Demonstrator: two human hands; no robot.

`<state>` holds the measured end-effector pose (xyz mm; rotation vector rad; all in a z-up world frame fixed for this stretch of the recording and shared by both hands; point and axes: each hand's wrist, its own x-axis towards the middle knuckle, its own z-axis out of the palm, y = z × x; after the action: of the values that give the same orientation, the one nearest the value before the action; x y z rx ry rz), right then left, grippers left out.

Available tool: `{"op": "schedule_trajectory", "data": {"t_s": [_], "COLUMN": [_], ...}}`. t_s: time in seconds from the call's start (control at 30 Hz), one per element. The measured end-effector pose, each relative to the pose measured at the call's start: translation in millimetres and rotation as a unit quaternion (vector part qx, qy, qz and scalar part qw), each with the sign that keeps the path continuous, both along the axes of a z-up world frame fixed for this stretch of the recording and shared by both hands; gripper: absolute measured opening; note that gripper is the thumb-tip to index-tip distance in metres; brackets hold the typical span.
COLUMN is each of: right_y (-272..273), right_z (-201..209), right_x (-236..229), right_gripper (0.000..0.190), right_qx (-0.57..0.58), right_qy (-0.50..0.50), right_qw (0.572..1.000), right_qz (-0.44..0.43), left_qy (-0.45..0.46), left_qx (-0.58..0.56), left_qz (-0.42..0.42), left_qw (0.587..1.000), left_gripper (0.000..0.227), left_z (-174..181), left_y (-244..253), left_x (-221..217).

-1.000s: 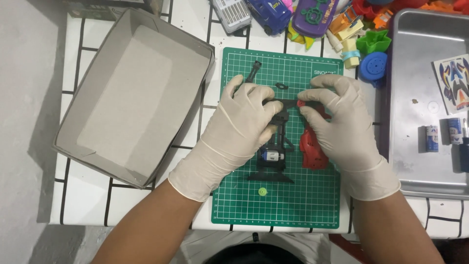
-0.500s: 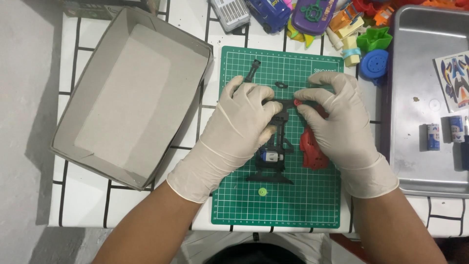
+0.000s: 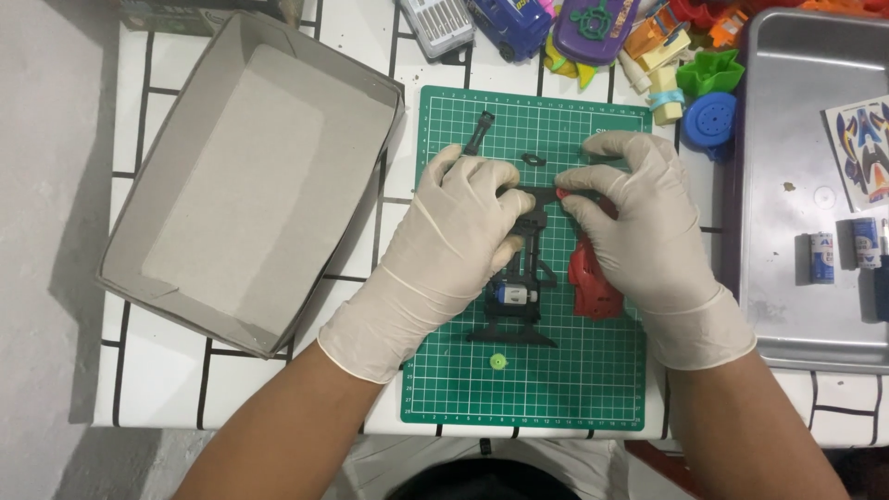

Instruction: The person assembles a toy car chassis on a green cutting mat. They attach a blue battery pack to the black frame, then install red wheels onto the axles. The person also handles a red car body shell and a screwdriver, placing them on the mat alongside the chassis.

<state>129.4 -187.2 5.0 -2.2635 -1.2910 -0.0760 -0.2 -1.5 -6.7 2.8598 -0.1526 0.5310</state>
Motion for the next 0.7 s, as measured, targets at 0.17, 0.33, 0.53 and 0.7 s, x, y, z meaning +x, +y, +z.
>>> {"op": "schedule_trajectory", "data": {"t_s": [0.17, 0.33, 0.53, 0.7], "right_y": [2.8, 6.7, 9.9, 11.3], "right_z": [3.8, 12.8, 17.8, 14.8], "right_x": [-1.3, 2.2, 5.7, 11.9], "right_gripper": [0.013, 0.013, 0.013, 0.011], "right_qx": [-0.030, -0.037, -0.079, -0.087], "right_qy": [0.030, 0.035, 0.057, 0.029], "right_qw": [0.999, 0.999, 0.995, 0.996], "right_qz": [-0.027, 0.007, -0.004, 0.003], "left_qy": [-0.007, 0.007, 0.012, 0.005], "left_qx": [0.003, 0.002, -0.001, 0.004], "left_qz": [0.001, 0.009, 0.014, 0.017], "left_qw": [1.000, 1.000, 1.000, 1.000], "left_gripper": [0.031, 0.031, 0.030, 0.031], "left_z": [2.4, -0.2, 0.0, -0.1], "left_y": [-0.4, -2.0, -3.4, -4.2], "left_x": [-0.3, 0.5, 0.5, -0.5]}}
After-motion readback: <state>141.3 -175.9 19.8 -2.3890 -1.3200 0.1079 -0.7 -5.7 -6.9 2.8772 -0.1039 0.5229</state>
